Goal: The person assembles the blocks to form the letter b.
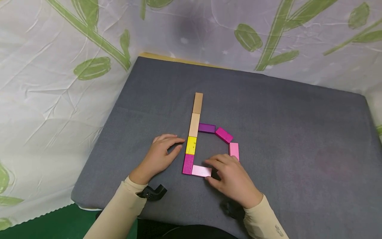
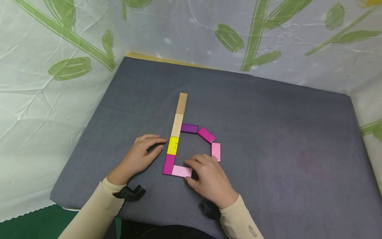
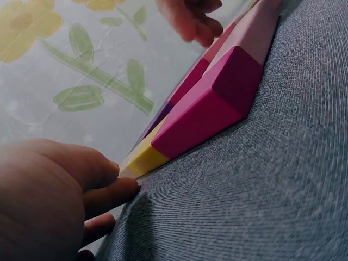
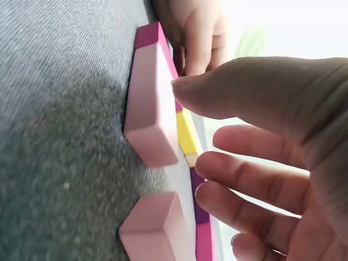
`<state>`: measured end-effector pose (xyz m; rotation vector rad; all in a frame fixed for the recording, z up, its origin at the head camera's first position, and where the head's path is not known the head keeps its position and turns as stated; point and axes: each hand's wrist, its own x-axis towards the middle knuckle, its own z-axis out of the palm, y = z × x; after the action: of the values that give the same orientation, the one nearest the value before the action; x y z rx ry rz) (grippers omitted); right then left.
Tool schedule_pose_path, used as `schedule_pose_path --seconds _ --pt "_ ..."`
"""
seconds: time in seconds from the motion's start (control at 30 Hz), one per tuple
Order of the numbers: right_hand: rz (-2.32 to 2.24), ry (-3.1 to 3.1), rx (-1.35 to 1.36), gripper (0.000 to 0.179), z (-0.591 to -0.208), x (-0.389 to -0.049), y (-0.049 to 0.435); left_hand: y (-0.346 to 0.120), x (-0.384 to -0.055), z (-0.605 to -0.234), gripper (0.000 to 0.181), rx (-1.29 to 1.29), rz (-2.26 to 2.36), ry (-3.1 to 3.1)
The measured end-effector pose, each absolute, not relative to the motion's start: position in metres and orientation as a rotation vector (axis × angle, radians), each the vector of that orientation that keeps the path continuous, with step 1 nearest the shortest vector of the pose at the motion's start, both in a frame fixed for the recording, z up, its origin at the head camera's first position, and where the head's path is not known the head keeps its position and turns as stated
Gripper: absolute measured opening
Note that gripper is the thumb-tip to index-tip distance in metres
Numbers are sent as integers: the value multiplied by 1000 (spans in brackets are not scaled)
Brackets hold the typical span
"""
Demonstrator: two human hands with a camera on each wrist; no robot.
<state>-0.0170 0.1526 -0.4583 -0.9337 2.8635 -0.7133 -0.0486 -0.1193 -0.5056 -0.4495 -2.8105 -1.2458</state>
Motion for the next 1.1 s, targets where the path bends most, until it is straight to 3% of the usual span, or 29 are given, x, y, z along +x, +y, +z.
schedule_pose_path --seconds 0.7,1.1 --pt "-804 3072 -798 42 -471 8 206 -120 -50 -505 26 -417 -1278 -2847" --pt "-809 3102 -641 43 -475 9 207 -120 -51 -508 26 -424 -1263 -2831"
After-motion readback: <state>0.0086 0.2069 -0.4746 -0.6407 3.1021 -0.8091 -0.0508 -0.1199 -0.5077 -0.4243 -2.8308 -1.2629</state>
